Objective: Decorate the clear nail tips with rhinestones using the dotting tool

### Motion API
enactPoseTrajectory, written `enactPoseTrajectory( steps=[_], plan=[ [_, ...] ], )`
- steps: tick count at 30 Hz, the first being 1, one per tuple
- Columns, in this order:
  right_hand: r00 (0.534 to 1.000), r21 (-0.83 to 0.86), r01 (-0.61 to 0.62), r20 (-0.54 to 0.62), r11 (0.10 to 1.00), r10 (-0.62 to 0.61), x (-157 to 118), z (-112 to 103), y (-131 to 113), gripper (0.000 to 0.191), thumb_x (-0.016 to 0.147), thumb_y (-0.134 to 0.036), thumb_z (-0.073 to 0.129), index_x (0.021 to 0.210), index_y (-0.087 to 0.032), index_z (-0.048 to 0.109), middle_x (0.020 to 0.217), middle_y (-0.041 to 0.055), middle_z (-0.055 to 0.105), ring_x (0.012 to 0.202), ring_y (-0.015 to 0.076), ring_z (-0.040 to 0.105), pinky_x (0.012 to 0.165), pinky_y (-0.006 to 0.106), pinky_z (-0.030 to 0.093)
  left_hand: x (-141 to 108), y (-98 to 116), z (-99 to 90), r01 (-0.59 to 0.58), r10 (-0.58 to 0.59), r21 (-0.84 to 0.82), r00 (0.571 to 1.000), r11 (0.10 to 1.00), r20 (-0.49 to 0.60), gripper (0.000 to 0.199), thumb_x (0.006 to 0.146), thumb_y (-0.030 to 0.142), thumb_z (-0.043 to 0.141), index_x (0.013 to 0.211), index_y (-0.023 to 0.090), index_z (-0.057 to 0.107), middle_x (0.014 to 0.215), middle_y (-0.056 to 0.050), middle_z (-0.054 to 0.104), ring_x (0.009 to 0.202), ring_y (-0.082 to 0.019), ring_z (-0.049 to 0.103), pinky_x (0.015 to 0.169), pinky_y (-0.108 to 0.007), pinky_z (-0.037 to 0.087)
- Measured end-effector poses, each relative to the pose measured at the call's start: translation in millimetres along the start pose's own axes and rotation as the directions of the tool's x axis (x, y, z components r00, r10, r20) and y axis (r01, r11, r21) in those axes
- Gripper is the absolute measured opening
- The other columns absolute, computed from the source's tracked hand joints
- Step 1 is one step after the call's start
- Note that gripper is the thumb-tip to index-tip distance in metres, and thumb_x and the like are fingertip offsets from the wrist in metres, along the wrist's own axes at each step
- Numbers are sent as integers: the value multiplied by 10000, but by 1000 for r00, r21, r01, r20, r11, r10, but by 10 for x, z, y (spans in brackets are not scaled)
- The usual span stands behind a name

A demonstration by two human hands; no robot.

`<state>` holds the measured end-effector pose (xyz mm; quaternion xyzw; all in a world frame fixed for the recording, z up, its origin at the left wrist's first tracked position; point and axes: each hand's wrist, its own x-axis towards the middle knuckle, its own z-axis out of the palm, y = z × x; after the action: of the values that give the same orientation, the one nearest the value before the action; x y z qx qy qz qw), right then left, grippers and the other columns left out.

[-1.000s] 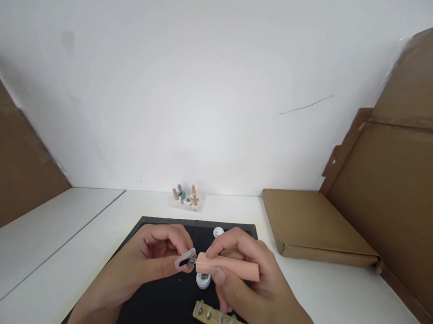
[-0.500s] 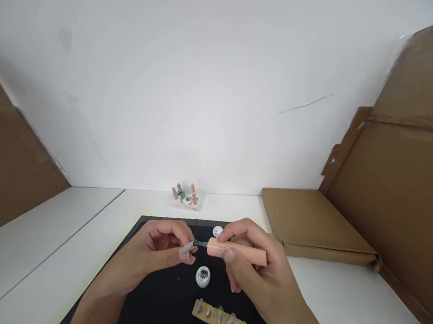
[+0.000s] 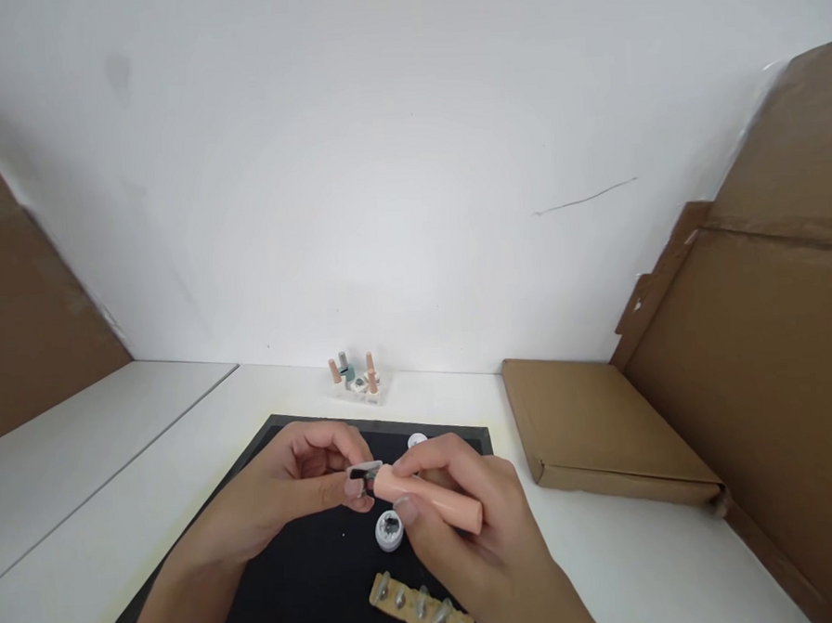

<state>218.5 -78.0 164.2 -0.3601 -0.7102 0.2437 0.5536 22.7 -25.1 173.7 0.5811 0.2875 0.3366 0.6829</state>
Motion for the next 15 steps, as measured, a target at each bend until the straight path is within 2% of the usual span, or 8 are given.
enactPoseTrajectory(
  steps=[4, 7, 15],
  plan=[
    [997, -155, 53, -49, 986, -61, -6, -27, 3, 65, 901, -286, 547, 879, -260, 602, 515, -69, 517, 401, 85, 449, 387, 187, 312, -4, -3, -9, 11, -11, 19, 1000, 1000, -30, 131, 736, 239, 781, 740, 133, 705, 656, -6, 709, 647, -100, 656, 633, -187, 475],
    [990, -185, 81, -98, 979, -100, -6, -30, -3, 73, 907, -285, 537, 880, -259, 601, 501, -69, 521, 391, 86, 441, 379, 186, 315, -5, -2, -20, 23, -22, 15, 999, 1000, -49, 141, 721, 239, 793, 744, 131, 706, 666, -6, 707, 657, -110, 667, 650, -201, 491],
    [987, -106, 158, 38, 982, -155, 25, -6, -27, 95, 918, -317, 523, 897, -261, 597, 520, -63, 548, 409, 91, 485, 396, 179, 360, 5, 1, 1, -13, 13, 22, 1000, 1000, -4, 91, 747, 205, 769, 746, 141, 705, 681, -3, 706, 663, -100, 639, 635, -193, 460]
  ],
)
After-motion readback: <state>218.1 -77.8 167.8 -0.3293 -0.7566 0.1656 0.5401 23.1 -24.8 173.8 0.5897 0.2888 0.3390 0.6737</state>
